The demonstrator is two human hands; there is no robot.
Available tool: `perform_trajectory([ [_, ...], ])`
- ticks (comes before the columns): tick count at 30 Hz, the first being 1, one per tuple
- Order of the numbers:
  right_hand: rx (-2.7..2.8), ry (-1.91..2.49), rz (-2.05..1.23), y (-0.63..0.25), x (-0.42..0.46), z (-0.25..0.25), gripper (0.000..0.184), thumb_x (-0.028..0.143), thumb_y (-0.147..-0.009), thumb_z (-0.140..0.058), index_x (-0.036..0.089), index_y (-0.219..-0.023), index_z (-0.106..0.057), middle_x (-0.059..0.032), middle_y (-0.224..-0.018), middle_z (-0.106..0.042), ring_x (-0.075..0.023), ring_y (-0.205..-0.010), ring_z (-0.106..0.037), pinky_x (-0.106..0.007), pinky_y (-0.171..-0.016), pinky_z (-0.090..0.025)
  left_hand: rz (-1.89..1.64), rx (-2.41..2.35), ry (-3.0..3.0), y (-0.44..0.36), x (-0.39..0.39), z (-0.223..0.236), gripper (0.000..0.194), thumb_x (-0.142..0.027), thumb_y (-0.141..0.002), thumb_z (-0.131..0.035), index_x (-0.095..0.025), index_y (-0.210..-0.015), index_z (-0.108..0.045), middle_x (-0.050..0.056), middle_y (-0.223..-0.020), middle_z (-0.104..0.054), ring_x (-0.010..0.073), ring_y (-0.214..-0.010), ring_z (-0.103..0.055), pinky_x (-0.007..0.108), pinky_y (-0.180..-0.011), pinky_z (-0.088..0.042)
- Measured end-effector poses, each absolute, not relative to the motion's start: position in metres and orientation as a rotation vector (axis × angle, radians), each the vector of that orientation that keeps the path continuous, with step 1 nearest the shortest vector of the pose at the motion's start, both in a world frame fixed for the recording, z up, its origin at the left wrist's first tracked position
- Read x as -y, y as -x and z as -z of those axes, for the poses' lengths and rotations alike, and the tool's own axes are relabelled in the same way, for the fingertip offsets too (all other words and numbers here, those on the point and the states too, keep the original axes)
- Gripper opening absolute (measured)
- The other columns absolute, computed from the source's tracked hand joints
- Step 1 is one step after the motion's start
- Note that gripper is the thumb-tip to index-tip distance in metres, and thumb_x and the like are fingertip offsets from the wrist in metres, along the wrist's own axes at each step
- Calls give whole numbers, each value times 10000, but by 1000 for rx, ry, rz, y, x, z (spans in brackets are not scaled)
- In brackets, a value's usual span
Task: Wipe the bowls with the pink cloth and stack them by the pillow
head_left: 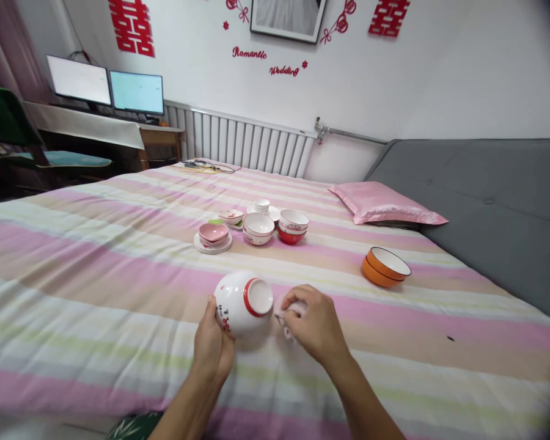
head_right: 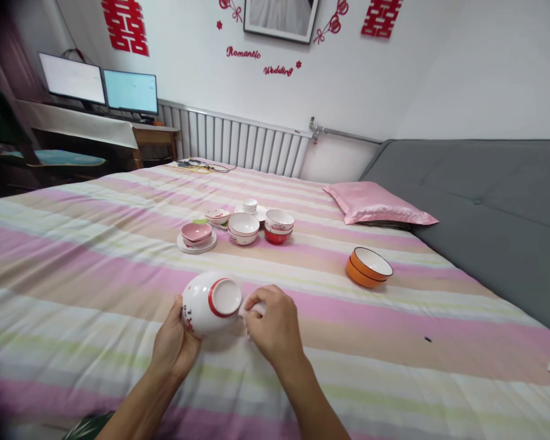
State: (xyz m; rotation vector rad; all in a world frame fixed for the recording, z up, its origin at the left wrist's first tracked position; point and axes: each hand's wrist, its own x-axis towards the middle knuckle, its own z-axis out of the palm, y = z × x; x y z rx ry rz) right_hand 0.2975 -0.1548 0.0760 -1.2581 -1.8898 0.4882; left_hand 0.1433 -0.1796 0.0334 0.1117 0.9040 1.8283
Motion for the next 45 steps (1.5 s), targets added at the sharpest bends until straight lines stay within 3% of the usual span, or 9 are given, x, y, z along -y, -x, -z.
perform_trajectory([
  [7, 1685, 885, -328, -275, 172, -71, 243, 53, -708, -477, 210, -845, -600, -74, -1058, -586, -210, -1040, -553, -357, -877, -459, -1772, -876, -60, -145, 178, -34, 366, -297, -948, -344, -103, -1107, -611, 89, -853, -736, 170, -730, -698, 304, -724, -575],
  [10, 1947, 832, -125, -250, 183, -49, 268, 116, -793, -517, 241, -1012, -608, -91, -1257, -505, -265, -1214, -434, -494, -1009, -340, -1687, -817, -31, -148, 181, -33, 401, -301, -947, -334, -51, -1105, -604, 136, -853, -728, 192, -771, -698, 311, -728, -574],
  [14, 2075, 939, 60, -235, 184, -31, 317, 238, -839, -548, 307, -1148, -566, -85, -1381, -388, -337, -1339, -251, -633, -1028, -202, -1608, -727, -87, -157, 187, -26, 383, -329, -917, -407, -79, -1113, -620, 152, -997, -706, 209, -900, -678, 297, -767, -559],
  [19, 1913, 1161, 94, -245, 173, -45, 269, 285, -845, -512, 232, -1096, -592, -138, -1246, -450, -352, -1288, -314, -630, -1023, -203, -1692, -863, -171, -168, 190, -20, 297, -321, -844, -556, -115, -1022, -673, 89, -925, -728, 200, -910, -672, 260, -771, -544],
  [23, 1767, 1272, -271, -263, 160, -58, 271, 315, -890, -410, 206, -1089, -559, -109, -1040, -519, -249, -1006, -531, -472, -905, -421, -1746, -879, -195, -164, 189, -28, 299, -315, -837, -566, -122, -1039, -670, 70, -876, -736, 205, -874, -682, 285, -762, -549],
  [26, 1721, 1292, -452, -272, 153, -57, 247, 327, -909, -366, 219, -1040, -546, -74, -954, -539, -214, -880, -550, -401, -812, -464, -1759, -888, -185, -159, 186, -34, 286, -288, -879, -504, -124, -1050, -664, 76, -883, -739, 197, -864, -687, 291, -770, -551],
  [35, 1820, 1220, -404, -264, 161, -44, 243, 262, -890, -405, 217, -1110, -496, -72, -988, -529, -217, -904, -536, -388, -790, -468, -1760, -799, -27, -141, 179, -37, 366, -271, -942, -355, -100, -1126, -621, 88, -837, -746, 169, -749, -701, 291, -767, -559],
  [41, 1895, 1022, -141, -252, 176, -40, 411, 190, -842, -505, 178, -1226, -360, -114, -1061, -523, -242, -975, -514, -429, -812, -468, -1765, -770, 22, -136, 178, -34, 388, -299, -945, -343, -103, -1158, -601, 84, -840, -743, 167, -716, -699, 290, -726, -571],
  [45, 1889, 835, -48, -247, 177, -33, 453, 84, -807, -511, 209, -1220, -373, -108, -1133, -508, -233, -1050, -499, -439, -863, -453, -1816, -795, -29, -139, 181, -38, 382, -295, -946, -341, -92, -1093, -629, 98, -833, -739, 179, -739, -698, 302, -738, -566],
])
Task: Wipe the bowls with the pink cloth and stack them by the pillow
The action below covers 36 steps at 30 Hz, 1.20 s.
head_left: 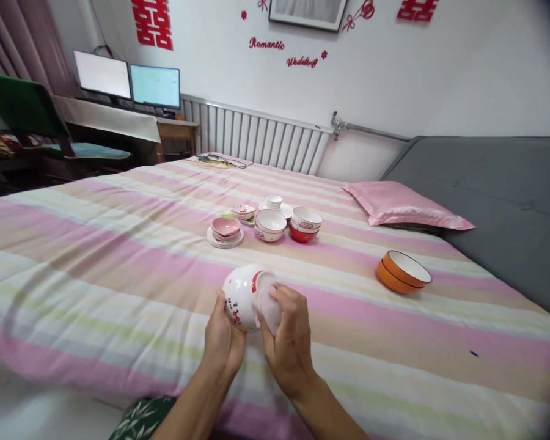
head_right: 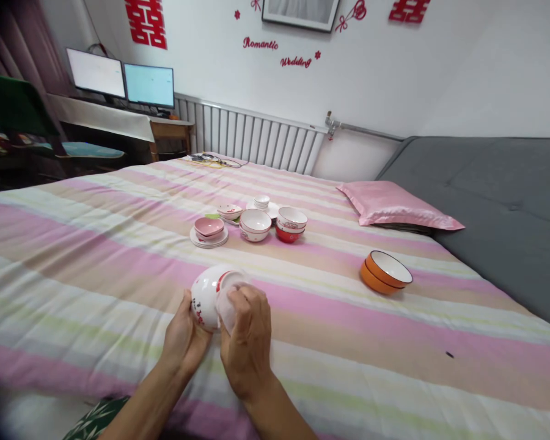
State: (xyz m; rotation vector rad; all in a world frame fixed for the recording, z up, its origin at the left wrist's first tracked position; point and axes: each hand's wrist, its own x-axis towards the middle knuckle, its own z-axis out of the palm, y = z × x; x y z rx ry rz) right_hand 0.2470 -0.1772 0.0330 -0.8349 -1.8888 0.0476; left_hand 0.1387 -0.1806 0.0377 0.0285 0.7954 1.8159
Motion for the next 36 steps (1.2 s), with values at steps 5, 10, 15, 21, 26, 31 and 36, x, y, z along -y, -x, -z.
perform_trajectory([
  [5, 1830, 839, -36, -246, 173, -22, 475, 89, -820, -508, 217, -1254, -365, -111, -1148, -487, -243, -1095, -461, -477, -898, -429, -1891, -910, -129, -145, 185, -40, 350, -318, -923, -405, -92, -1021, -653, 99, -826, -730, 191, -780, -690, 279, -701, -555],
  [10, 1659, 980, -225, -247, 170, -26, 448, 202, -871, -468, 210, -1297, -326, -136, -1220, -440, -256, -1161, -426, -485, -940, -399, -1920, -1037, -299, -149, 191, -29, 316, -372, -829, -569, -94, -922, -688, 65, -705, -710, 194, -689, -664, 229, -568, -499],
  [15, 1436, 1129, -559, -255, 160, -38, 340, 302, -871, -451, 211, -1196, -420, -106, -1157, -527, -229, -1043, -537, -399, -868, -459, -1890, -1125, -617, -149, 197, -19, 326, -414, -755, -644, -106, -837, -711, 53, -659, -690, 183, -609, -605, 223, -490, -426],
  [21, 1224, 1256, -930, -273, 141, -43, 323, 384, -846, -493, 224, -1121, -438, -47, -987, -612, -186, -845, -624, -313, -721, -516, -1844, -1056, -575, -152, 195, -17, 301, -408, -765, -632, -123, -818, -713, 54, -665, -679, 193, -637, -586, 223, -473, -406],
  [26, 1480, 1083, -588, -269, 163, -60, 357, 322, -866, -486, 247, -1208, -415, -95, -1210, -504, -227, -1120, -519, -420, -933, -444, -1827, -1156, -644, -153, 196, -27, 334, -435, -798, -577, -130, -736, -697, 32, -579, -625, 163, -565, -541, 211, -466, -404],
  [31, 2085, 877, -233, -244, 196, -54, 424, 236, -847, -504, 290, -1266, -467, -108, -1460, -251, -350, -1350, -252, -647, -1032, -230, -1756, -1198, -667, -151, 204, -35, 178, -238, -795, -590, -163, -661, -680, 15, -535, -599, 149, -514, -517, 210, -501, -428],
  [36, 2021, 905, -89, -241, 196, -46, 442, 187, -866, -459, 318, -1288, -453, -74, -1465, -265, -340, -1386, -162, -672, -1029, -189, -1778, -1118, -820, -155, 210, -25, 148, -201, -725, -655, -170, -580, -661, 23, -550, -601, 156, -533, -500, 235, -533, -423],
])
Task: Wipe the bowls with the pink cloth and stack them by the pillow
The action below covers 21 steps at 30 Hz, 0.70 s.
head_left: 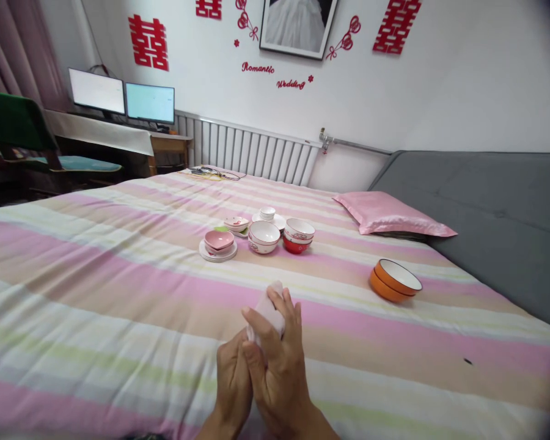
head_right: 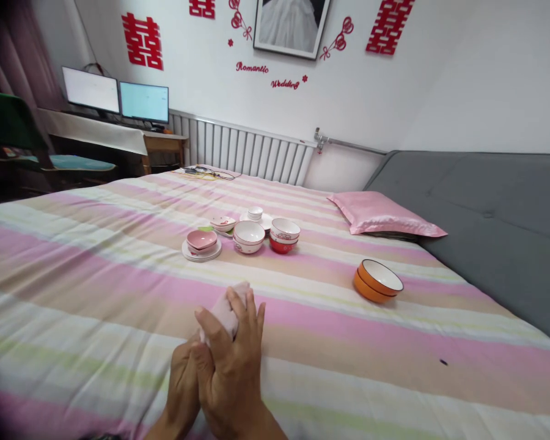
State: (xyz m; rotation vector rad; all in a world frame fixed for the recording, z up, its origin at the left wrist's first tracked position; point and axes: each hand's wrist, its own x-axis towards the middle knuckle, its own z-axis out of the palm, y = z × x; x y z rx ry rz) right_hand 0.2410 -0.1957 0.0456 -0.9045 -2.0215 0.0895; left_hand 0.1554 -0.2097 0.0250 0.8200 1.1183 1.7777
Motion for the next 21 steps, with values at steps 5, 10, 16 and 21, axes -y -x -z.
perform_trajectory([
  [5, 1892, 980, -301, -259, 179, -70, 306, 236, -877, -444, 258, -1167, -540, -87, -1239, -518, -257, -1226, -433, -536, -1029, -303, -1738, -1102, -980, -159, 211, -17, 321, -229, -714, -669, -164, -423, -550, -9, -428, -445, 100, -439, -360, 214, -443, -309],
  [10, 1644, 1017, -763, -279, 151, -73, 279, 351, -903, -428, 220, -1075, -604, -47, -1074, -633, -185, -991, -580, -314, -869, -453, -1656, -1015, -812, -163, 205, -16, 360, -369, -766, -623, -153, -483, -572, -8, -460, -468, 97, -444, -364, 207, -417, -308],
  [16, 1366, 981, -1149, -280, 136, -49, 370, 432, -922, -378, 252, -1209, -527, -28, -1239, -583, -190, -1115, -553, -313, -919, -446, -1753, -867, -234, -159, 192, -33, 211, -280, -819, -564, -142, -702, -673, -2, -574, -632, 121, -514, -562, 194, -480, -456],
  [21, 1503, 850, -1132, -271, 143, -43, 440, 408, -949, -330, 291, -1373, -338, -17, -1398, -449, -172, -1284, -414, -356, -1066, -337, -1790, -788, 64, -138, 187, -48, 282, -198, -909, -411, -122, -960, -678, 41, -737, -734, 153, -669, -687, 269, -708, -555],
])
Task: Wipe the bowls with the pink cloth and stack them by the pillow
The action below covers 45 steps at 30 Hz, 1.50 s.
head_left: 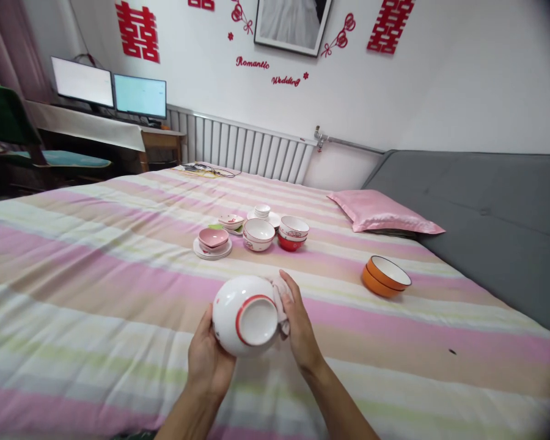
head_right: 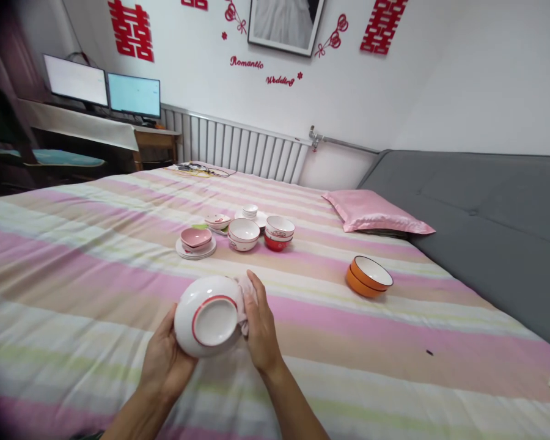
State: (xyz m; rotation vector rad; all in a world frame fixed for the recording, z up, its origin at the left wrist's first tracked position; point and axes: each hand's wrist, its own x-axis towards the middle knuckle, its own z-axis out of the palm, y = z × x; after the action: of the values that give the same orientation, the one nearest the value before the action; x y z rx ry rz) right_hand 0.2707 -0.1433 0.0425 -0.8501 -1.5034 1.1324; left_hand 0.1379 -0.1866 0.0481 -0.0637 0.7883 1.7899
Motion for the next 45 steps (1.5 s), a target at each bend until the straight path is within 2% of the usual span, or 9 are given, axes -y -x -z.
perform_trajectory([
  [6, 1781, 896, -836, -262, 156, -26, 489, 331, -956, -326, 292, -1425, -193, -49, -1491, -285, -196, -1368, -268, -440, -1105, -271, -1706, -514, 77, -119, 182, -42, 372, -206, -950, -322, -101, -1224, -551, 105, -855, -750, 187, -803, -710, 311, -777, -562],
  [10, 1906, 812, -420, -253, 161, -10, 570, 249, -923, -390, 305, -1426, -127, -71, -1539, -90, -264, -1405, -133, -555, -1078, -248, -1708, -315, 7, -114, 180, -34, 428, -291, -970, -249, -164, -1274, -523, 100, -885, -752, 189, -851, -705, 298, -779, -559],
  [15, 2011, 782, 4, -246, 163, 3, 645, 131, -875, -450, 335, -1405, -143, -82, -1546, 28, -327, -1405, -65, -640, -1042, -177, -1667, -307, -118, -116, 182, -35, 490, -376, -960, -241, -127, -1273, -522, 149, -1020, -717, 226, -972, -668, 364, -871, -518],
  [20, 2055, 837, 109, -247, 165, 6, 545, 132, -876, -453, 318, -1350, -259, -76, -1548, -34, -317, -1402, -101, -626, -1045, -139, -1648, -561, -244, -128, 188, -44, 424, -317, -935, -384, -137, -1305, -484, 130, -1146, -667, 206, -1056, -615, 340, -948, -450],
  [24, 1996, 867, 59, -250, 165, -3, 489, 137, -883, -422, 278, -1337, -307, -91, -1532, -121, -295, -1400, -128, -600, -1047, -177, -1598, -769, -579, -136, 193, -39, 465, -376, -871, -514, -212, -1305, -490, 69, -1128, -667, 191, -1001, -602, 283, -880, -450],
  [29, 1888, 904, -64, -253, 169, -21, 414, 162, -880, -414, 246, -1285, -391, -110, -1469, -282, -261, -1351, -271, -540, -1033, -270, -1463, -1029, -1044, -139, 199, -32, 398, -414, -854, -519, -188, -1167, -614, 25, -789, -681, 168, -759, -567, 249, -719, -442],
  [36, 1751, 1049, -394, -260, 170, -45, 324, 250, -877, -437, 214, -1198, -469, -99, -1188, -526, -224, -1145, -475, -405, -948, -403, -1310, -999, -1325, -145, 202, -36, 371, -400, -889, -447, -182, -1130, -627, 53, -923, -670, 197, -874, -547, 284, -833, -418],
  [40, 1734, 1136, -585, -274, 162, -56, 261, 239, -842, -443, 203, -1090, -515, -78, -1078, -570, -217, -1036, -531, -374, -908, -419, -1286, -1027, -1338, -147, 202, -32, 401, -434, -880, -444, -138, -1050, -654, 62, -862, -662, 197, -810, -543, 277, -743, -428],
  [45, 1702, 1164, -937, -303, 160, -86, 442, 159, -750, -450, 217, -1188, -466, -31, -1015, -616, -176, -871, -594, -291, -803, -452, -1298, -1040, -1185, -145, 202, -30, 433, -471, -864, -455, -123, -1022, -659, 62, -822, -656, 187, -747, -542, 261, -669, -425],
])
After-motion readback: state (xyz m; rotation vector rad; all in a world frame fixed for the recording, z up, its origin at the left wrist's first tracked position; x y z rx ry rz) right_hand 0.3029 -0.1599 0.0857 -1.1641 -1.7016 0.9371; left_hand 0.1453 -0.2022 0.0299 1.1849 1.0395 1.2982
